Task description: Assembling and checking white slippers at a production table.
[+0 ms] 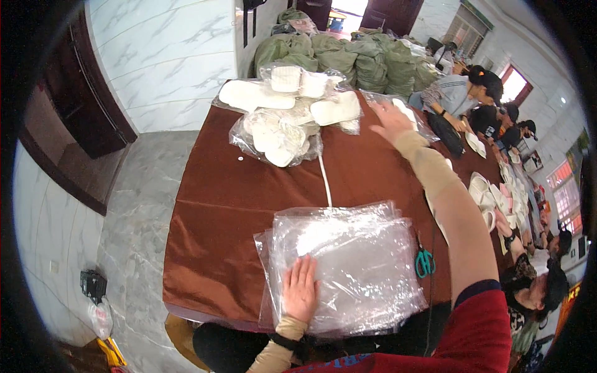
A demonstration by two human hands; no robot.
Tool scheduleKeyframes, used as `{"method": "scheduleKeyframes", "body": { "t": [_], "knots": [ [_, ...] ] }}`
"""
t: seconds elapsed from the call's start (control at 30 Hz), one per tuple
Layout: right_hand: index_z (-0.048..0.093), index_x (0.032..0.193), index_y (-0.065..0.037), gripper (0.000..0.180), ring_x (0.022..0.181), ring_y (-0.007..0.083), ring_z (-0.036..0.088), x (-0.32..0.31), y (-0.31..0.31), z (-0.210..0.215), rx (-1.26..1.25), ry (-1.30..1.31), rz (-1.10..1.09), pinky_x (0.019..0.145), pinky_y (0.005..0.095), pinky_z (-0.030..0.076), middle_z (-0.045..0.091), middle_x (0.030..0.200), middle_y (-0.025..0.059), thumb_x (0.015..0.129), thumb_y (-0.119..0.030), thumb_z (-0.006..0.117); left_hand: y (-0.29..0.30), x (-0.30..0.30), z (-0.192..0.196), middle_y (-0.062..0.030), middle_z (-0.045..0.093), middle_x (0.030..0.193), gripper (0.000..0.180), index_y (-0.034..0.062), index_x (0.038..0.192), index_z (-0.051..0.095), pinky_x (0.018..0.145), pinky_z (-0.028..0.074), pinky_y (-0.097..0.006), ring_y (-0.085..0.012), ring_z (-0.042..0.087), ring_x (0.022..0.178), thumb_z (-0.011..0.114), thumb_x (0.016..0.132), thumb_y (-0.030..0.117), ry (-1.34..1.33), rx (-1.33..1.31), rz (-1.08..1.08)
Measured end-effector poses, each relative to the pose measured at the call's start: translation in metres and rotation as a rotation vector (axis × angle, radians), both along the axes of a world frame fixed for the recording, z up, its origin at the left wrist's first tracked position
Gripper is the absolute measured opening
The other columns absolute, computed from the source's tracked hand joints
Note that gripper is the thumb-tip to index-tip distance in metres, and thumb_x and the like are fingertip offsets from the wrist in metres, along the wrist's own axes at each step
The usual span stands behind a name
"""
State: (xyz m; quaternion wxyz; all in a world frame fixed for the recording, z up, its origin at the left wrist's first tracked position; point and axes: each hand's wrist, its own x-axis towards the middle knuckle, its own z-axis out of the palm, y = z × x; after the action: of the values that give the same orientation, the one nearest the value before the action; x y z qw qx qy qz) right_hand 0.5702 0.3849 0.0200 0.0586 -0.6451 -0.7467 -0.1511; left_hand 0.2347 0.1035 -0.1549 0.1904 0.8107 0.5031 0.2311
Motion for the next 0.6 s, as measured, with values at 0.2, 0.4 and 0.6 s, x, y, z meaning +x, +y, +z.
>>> {"method": "scheduleKeyframes", "body": {
  "t": [0.2, 0.4, 0.6],
  "knots": [
    [0.021, 0.147, -0.036, 0.085, 0.129, 0.032, 0.039, -0.144, 0.124, -0.046, 0.389, -0.263, 0.141, 0.103, 0.0574, 0.033, 0.041, 0.141, 0.0098, 0.078, -0.018, 0.068, 0.006, 0.004, 0.001, -0.0102, 0.04, 0.144, 0.053, 0.0083, 0.137, 0.042, 0.107, 0.028, -0.045, -0.0274, 0.038, 0.132, 0.056, 0.087, 0.018, 0.054, -0.051, -0.006],
    [0.033, 0.142, -0.036, 0.066, 0.103, 0.0287, 0.059, -0.116, 0.152, -0.079, 0.064, -0.001, 0.033, 0.086, 0.0432, 0.049, 0.059, 0.113, 0.0111, 0.085, -0.009, 0.051, 0.013, 0.012, 0.012, -0.0092, 0.04, 0.145, 0.047, 0.0108, 0.134, 0.047, 0.107, 0.027, -0.044, -0.0264, 0.037, 0.133, 0.055, 0.088, 0.019, 0.043, -0.102, -0.023],
    [0.062, 0.114, -0.026, 0.038, 0.08, 0.0231, 0.062, -0.065, 0.079, -0.078, 0.325, 0.152, 0.224, 0.069, 0.0377, 0.05, 0.061, 0.083, 0.0093, 0.084, -0.007, 0.049, 0.006, 0.008, 0.003, -0.0095, 0.04, 0.144, 0.044, 0.0106, 0.131, 0.05, 0.108, 0.027, -0.044, -0.0264, 0.037, 0.133, 0.054, 0.088, 0.017, 0.04, -0.034, 0.008]
  ]
}}
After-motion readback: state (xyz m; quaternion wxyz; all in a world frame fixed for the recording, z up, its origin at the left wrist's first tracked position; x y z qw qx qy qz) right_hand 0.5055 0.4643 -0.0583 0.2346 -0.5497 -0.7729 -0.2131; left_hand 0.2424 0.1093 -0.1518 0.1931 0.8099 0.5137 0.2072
